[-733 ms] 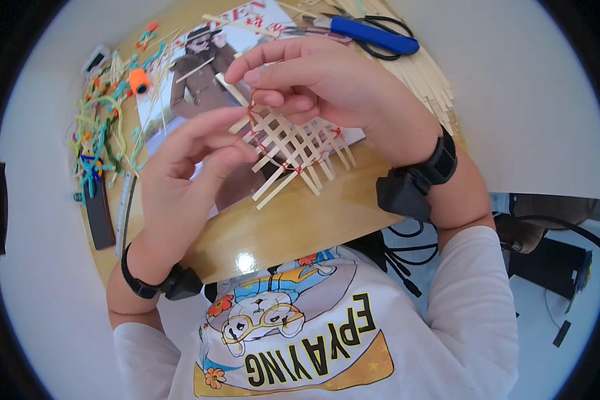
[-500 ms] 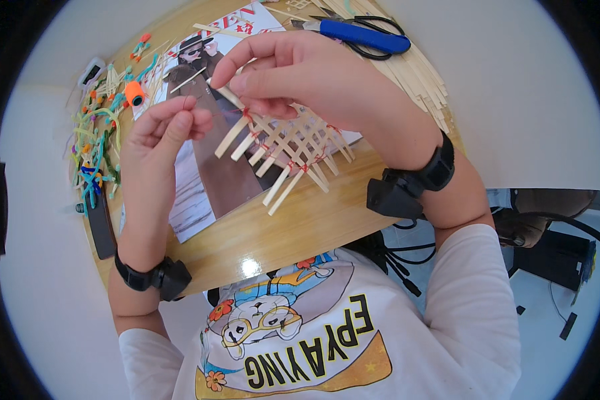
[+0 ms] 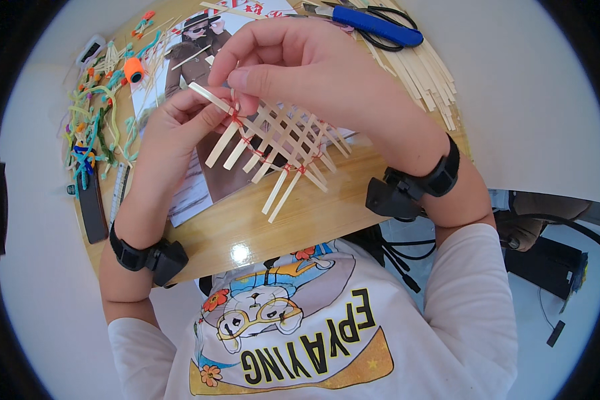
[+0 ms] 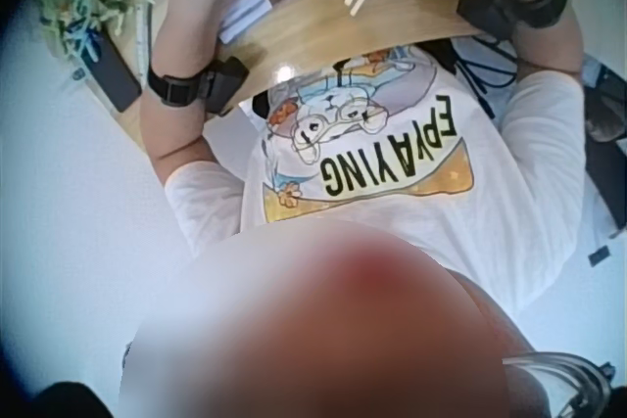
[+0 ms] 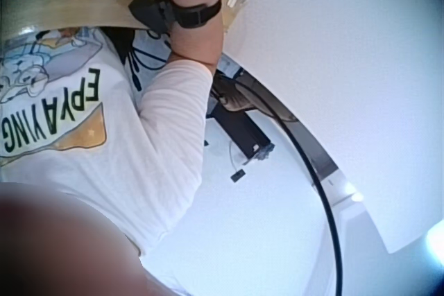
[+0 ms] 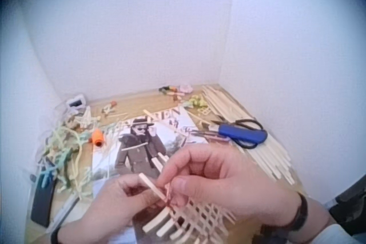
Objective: The person is weaving thin wooden or bamboo strips together, securing them with red string to create a pattern.
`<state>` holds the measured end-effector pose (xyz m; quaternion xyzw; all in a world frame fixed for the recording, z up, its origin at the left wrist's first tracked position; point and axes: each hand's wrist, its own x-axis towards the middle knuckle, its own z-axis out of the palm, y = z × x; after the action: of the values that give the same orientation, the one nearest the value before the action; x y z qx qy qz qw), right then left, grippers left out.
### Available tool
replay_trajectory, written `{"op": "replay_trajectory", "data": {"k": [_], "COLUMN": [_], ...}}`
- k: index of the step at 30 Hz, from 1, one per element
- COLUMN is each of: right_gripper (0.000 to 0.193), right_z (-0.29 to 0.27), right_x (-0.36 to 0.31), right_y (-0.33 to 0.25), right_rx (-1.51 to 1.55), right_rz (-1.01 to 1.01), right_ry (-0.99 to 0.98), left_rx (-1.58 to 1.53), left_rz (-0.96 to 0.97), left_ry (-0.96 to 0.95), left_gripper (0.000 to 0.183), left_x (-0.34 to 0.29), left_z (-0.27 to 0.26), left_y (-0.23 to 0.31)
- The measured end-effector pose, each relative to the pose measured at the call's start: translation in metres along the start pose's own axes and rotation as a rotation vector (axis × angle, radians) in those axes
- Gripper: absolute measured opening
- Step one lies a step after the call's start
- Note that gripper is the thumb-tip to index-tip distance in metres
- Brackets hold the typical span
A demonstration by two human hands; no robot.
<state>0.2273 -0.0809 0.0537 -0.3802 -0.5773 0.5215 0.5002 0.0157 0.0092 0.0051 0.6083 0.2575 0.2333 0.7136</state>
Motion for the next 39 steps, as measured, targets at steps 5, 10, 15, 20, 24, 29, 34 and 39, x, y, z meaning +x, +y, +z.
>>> {"op": "replay_trajectory", "data": {"k": [5,10,15,20,24,29,34,39], "right_gripper": [0.014,0.013,0.013,0.013,0.013,0.013,0.014,0.013], "right_z": [-0.005,-0.006,-0.007,-0.007,-0.005,-0.007,-0.007,-0.006], "right_x": [0.001,0.003,0.004,0.005,0.004,0.004,0.003,0.004], "right_y": [0.003,-0.007,-0.007,-0.009,-0.004,0.005,0.010,-0.003], "right_rx": [0.083,0.148,0.219,0.154,0.132,0.173,0.215,0.204], "right_rz": [0.100,0.213,0.262,0.281,0.261,0.220,0.195,0.226], "right_ry": [0.027,-0.012,0.023,0.026,0.002,-0.035,-0.057,-0.043], "left_rx": [-0.027,0.050,0.081,-0.058,-0.047,-0.096,-0.033,-0.073], "left_rz": [0.006,-0.034,0.057,0.172,0.094,0.072,0.128,0.112], "left_ry": [0.013,0.016,0.090,0.115,-0.051,-0.030,0.002,-0.033], "left_gripper": [0.019,0.019,0.019,0.019,0.020,0.022,0.024,0.025], "left_x": [0.001,0.000,-0.003,-0.004,0.001,-0.001,-0.003,-0.003], "left_z": [0.000,0.002,0.007,0.008,-0.002,0.004,0.007,0.004], "left_y": [-0.008,-0.003,-0.001,0.002,-0.004,-0.008,-0.004,-0.003]}}
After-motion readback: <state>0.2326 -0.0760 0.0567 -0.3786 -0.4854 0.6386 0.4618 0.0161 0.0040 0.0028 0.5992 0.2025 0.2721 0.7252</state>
